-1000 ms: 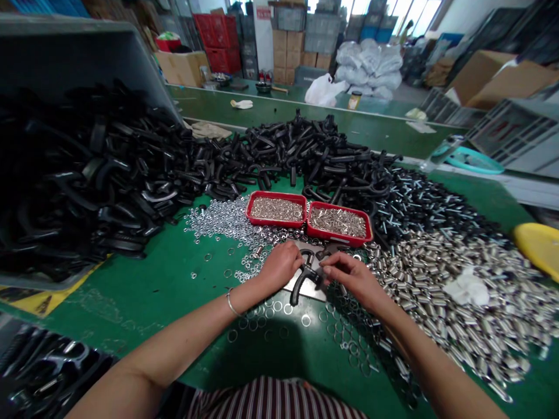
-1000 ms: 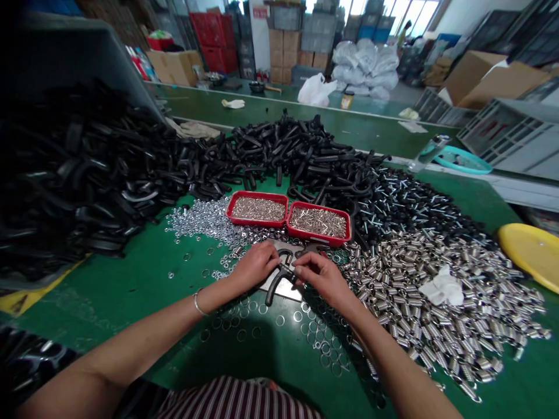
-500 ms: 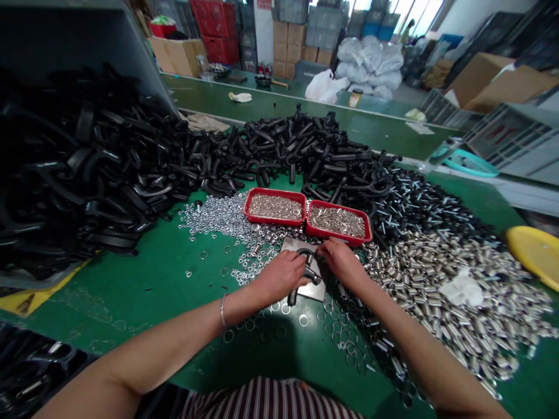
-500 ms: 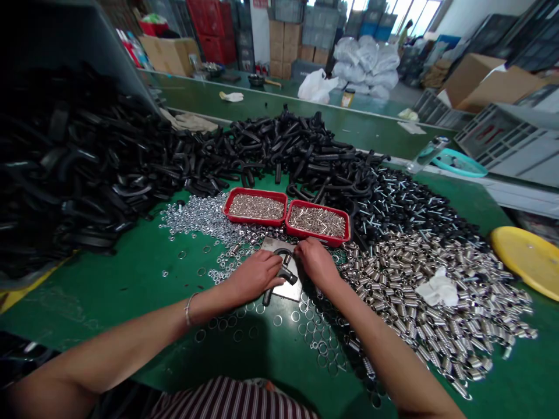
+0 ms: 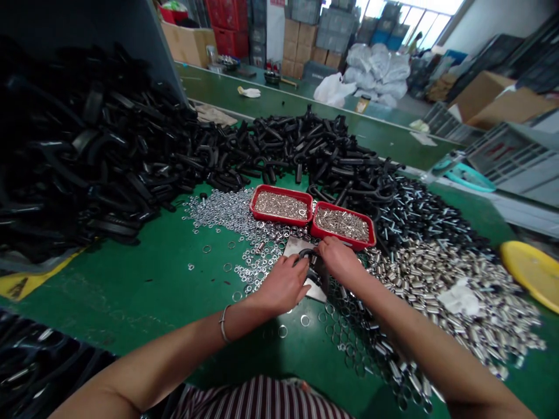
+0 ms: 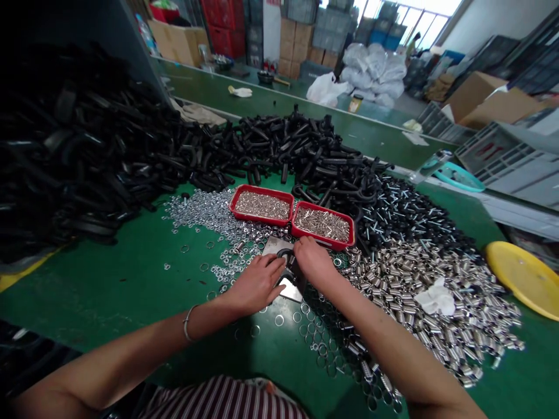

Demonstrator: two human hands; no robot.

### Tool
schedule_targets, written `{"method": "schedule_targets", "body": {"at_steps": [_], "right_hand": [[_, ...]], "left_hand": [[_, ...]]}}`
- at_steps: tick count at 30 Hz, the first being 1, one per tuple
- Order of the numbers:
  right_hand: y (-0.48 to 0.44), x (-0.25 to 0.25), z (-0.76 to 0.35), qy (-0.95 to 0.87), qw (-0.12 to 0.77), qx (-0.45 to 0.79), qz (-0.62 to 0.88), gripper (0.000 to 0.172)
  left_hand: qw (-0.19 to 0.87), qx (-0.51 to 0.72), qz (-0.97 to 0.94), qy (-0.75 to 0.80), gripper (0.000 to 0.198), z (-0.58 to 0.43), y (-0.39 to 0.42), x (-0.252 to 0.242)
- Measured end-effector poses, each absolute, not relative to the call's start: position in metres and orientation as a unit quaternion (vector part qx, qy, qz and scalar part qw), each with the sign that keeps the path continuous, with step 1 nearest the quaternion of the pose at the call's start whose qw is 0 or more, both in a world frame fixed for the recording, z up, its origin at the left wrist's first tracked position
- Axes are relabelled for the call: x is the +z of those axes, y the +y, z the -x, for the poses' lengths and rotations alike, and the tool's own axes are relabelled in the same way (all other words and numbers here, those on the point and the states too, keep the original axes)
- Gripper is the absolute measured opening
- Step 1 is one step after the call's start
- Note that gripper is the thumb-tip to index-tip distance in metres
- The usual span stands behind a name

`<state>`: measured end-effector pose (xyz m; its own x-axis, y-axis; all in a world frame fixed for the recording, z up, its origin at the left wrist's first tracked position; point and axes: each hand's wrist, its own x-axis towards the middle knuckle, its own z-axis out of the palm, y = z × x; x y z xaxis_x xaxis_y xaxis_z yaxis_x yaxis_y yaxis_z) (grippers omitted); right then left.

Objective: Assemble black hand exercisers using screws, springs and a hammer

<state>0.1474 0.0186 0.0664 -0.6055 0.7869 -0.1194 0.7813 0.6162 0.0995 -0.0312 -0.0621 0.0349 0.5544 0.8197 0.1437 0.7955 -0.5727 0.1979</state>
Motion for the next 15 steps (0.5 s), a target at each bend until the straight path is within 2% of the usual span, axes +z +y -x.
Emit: {"method": "schedule_targets", "body": {"at_steps": [4,9,11,15], "right_hand": [[0.013,0.070,-0.121,0.912,0.128,0.082,-0.380,0.026],[0.021,0.078,-0.126,0.918,0.131,0.061,-0.369,0.020],[0.018,0.083,-0.150,0.908,0.116,0.060,-0.397,0.016],[-0.008,0.073,-0.209,0.833,0.076,0.097,-0.539,0.026]], "left_hand": [[0.053,0.110,-0.878,0.462,0.046,0.029,-0.064,0.038],[0.050,0.088,-0.864,0.493,0.045,0.030,-0.069,0.044],[0.050,0.081,-0.869,0.486,0.049,0.034,-0.069,0.045],[0.055,0.067,-0.886,0.454,0.050,0.041,-0.068,0.043]]}}
